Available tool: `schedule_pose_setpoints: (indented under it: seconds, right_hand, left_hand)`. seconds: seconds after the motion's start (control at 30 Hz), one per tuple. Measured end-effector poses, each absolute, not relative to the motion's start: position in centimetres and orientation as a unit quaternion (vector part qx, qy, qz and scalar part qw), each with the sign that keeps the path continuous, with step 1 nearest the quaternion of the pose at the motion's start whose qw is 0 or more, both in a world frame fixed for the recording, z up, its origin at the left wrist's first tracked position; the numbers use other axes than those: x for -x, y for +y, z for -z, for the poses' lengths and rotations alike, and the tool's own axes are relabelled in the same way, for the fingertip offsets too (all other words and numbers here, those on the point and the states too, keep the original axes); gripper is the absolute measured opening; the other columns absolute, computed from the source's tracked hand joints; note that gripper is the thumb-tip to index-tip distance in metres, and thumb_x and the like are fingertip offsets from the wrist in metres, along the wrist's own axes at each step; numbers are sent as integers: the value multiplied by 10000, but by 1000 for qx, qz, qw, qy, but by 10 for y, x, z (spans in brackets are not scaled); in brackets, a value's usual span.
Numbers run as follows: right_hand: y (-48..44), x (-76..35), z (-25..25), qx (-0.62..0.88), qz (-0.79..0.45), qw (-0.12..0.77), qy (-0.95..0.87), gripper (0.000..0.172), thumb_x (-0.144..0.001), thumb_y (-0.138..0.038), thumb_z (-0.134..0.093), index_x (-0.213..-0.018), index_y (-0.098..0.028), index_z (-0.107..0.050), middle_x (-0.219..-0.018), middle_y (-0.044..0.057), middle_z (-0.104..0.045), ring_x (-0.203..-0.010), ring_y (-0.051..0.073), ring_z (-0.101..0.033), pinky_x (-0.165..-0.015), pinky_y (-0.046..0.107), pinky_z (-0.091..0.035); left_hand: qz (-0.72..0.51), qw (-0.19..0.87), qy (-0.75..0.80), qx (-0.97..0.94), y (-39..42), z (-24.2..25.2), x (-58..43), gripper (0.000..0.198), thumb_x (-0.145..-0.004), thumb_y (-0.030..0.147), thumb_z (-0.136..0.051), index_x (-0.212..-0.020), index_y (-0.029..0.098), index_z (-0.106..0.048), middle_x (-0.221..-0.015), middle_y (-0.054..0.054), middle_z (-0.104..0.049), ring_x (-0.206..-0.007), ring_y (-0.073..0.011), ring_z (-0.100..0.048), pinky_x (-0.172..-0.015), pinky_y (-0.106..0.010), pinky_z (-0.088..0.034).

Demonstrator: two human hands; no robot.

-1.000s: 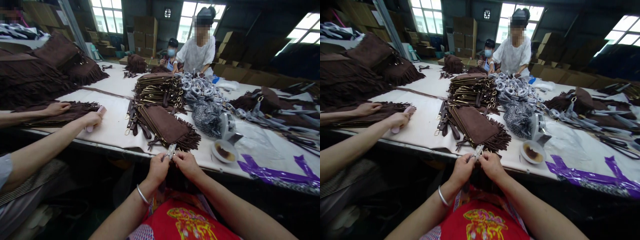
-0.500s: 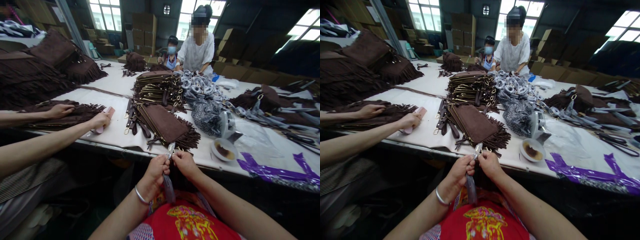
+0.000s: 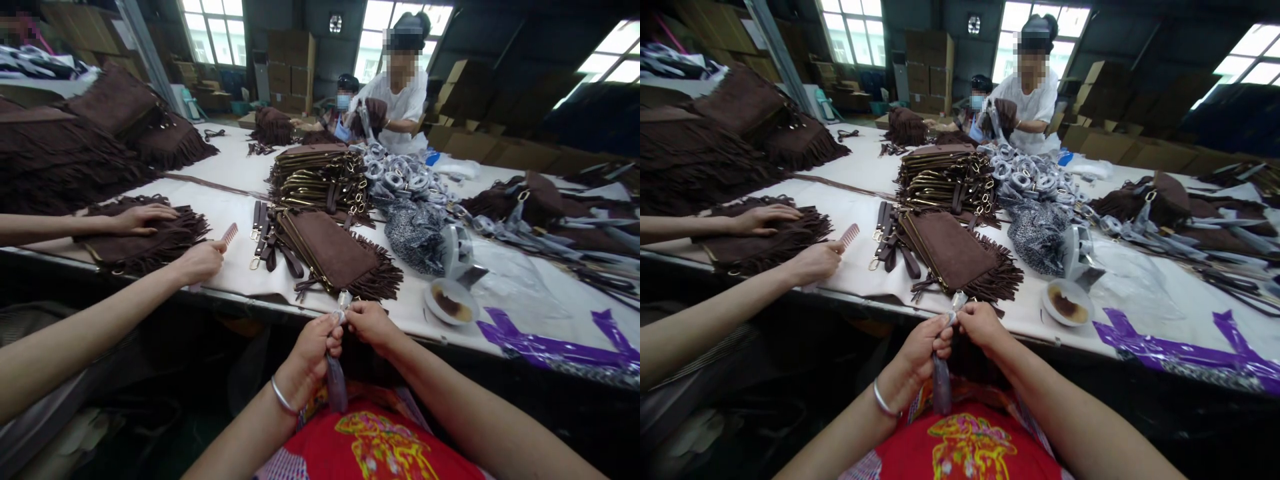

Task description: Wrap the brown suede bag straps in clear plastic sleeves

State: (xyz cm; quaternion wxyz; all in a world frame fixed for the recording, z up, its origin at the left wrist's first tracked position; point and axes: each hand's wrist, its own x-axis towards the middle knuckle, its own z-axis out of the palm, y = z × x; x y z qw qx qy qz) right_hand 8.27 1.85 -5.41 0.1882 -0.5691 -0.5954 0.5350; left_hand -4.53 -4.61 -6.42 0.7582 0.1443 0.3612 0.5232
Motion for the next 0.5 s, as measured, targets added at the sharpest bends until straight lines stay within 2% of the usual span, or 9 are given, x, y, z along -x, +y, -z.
schedule_pose_setpoints:
  seconds: [0.1, 0.27, 0.5]
  right_hand:
    - [24, -81, 53, 558, -603, 163, -546, 140, -692, -292, -557, -621, -173, -533, -452, -75, -454, -334, 35, -280, -350, 181, -169]
    - [32, -81, 45, 528, -673, 102, -507, 167, -685, -289, -585, -610, -187, -475, -399, -102, -378, -319, 24, -234, -333, 161, -139]
    - [31, -76, 46, 556, -608, 105, -557, 127, -705, -254, -570, -626, -184, -500, -405, -81, -445, -286, 36, -290, -314, 173, -170]
  left_hand:
    - [-514, 780, 334, -127, -48, 65, 45, 244, -769, 332, -669, -838, 126, -557, -555, 82, -420, -388, 9, -241, -389, -125, -210]
    - [-503, 783, 347, -119, -50, 63, 42, 247, -770, 349, -664, -844, 142, -551, -557, 87, -413, -381, 4, -233, -382, -133, -208]
    - [-557, 634, 494, -208, -55, 53, 26, 326, -807, 470, -585, -755, 151, -545, -566, 51, -481, -399, -35, -373, -397, -170, -297]
